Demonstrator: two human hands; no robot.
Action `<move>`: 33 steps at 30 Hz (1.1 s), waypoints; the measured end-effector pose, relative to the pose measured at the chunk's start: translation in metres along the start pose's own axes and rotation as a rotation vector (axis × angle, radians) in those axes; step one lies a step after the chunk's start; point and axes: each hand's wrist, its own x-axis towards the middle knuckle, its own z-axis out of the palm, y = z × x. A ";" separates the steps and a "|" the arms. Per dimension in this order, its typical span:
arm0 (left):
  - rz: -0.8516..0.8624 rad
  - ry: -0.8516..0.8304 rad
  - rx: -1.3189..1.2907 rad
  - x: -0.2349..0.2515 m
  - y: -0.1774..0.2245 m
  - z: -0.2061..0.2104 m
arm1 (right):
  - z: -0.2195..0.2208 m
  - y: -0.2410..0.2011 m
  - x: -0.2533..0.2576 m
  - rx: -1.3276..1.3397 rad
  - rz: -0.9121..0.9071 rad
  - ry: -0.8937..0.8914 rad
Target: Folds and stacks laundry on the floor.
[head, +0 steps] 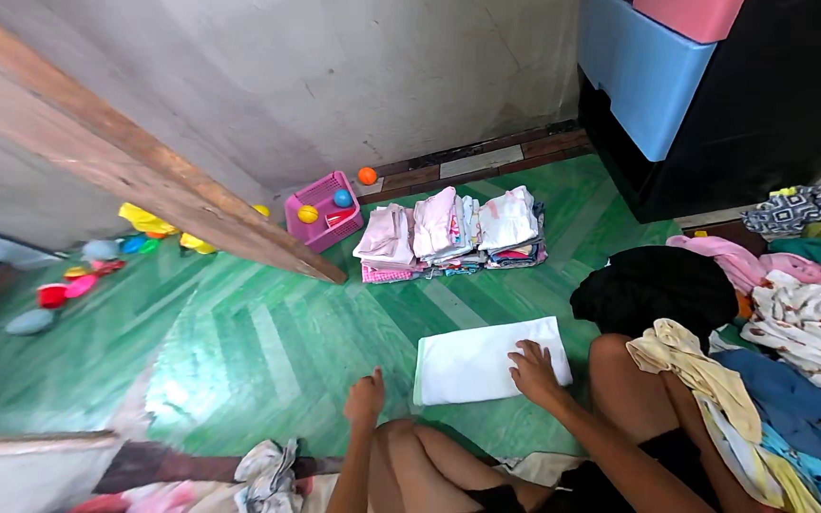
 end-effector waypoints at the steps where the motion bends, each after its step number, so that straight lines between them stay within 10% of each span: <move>1: -0.025 0.000 -0.024 0.001 -0.011 -0.004 | 0.005 -0.003 0.003 0.002 -0.048 0.022; 13: 0.078 -0.255 -0.272 -0.015 0.030 0.037 | 0.004 -0.029 0.003 -0.022 -0.021 -0.105; 26: -0.190 -0.310 -0.565 -0.014 0.037 0.054 | 0.039 -0.062 -0.001 1.073 -0.069 0.124; 33: 0.015 -0.404 -0.689 -0.027 0.042 0.039 | 0.053 -0.073 0.013 1.058 0.036 0.189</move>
